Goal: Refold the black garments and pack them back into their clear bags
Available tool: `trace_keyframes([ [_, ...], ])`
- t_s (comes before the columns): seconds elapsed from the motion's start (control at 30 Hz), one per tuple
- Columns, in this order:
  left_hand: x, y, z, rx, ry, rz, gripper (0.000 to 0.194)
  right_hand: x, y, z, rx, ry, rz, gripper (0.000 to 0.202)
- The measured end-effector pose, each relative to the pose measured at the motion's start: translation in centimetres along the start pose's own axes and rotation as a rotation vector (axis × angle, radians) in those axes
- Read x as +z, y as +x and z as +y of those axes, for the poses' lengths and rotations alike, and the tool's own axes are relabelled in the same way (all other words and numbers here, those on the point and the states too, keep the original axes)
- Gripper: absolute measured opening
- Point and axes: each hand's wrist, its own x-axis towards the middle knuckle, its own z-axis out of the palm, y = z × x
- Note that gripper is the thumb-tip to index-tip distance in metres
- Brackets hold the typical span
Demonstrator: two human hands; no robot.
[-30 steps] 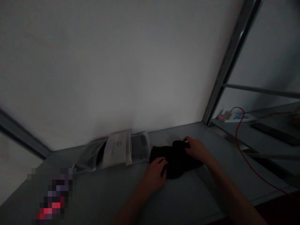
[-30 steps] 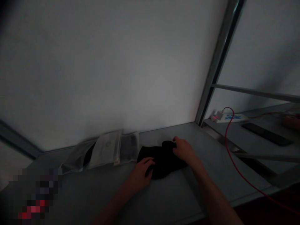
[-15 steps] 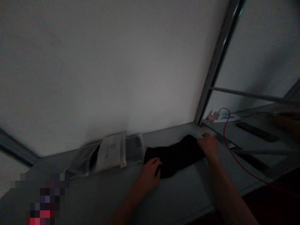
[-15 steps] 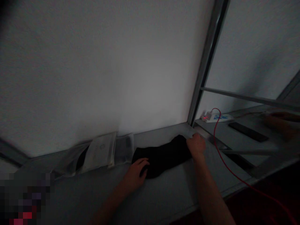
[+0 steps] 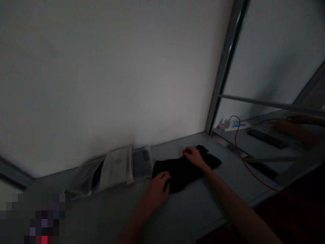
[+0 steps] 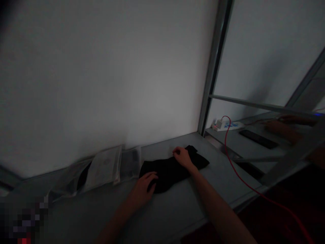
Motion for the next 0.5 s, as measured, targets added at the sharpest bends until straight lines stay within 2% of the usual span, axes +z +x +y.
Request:
trace_keyframes([
  [0.1,-0.1,0.0,0.1,-0.003,-0.010,-0.001,0.032,-0.2,0.3,0.4,0.013,0.033,-0.041,0.017],
  [0.2,-0.1,0.0,0.1,-0.004,-0.029,-0.003,0.032,-1.1,0.1,0.3,-0.024,0.083,-0.138,0.019],
  [0.37,-0.3,-0.1,0.1,0.000,-0.067,-0.020,0.033,-3.6,-1.3,0.0,-0.105,0.135,-0.475,0.060],
  [0.43,-0.4,-0.2,0.1,0.003,-0.090,-0.032,0.035,-4.3,-1.7,-0.1,-0.109,0.055,-0.540,0.070],
  [0.5,-0.5,-0.2,0.2,0.015,-0.116,-0.048,0.036,-4.6,-2.0,-0.3,-0.102,-0.046,-0.545,0.073],
])
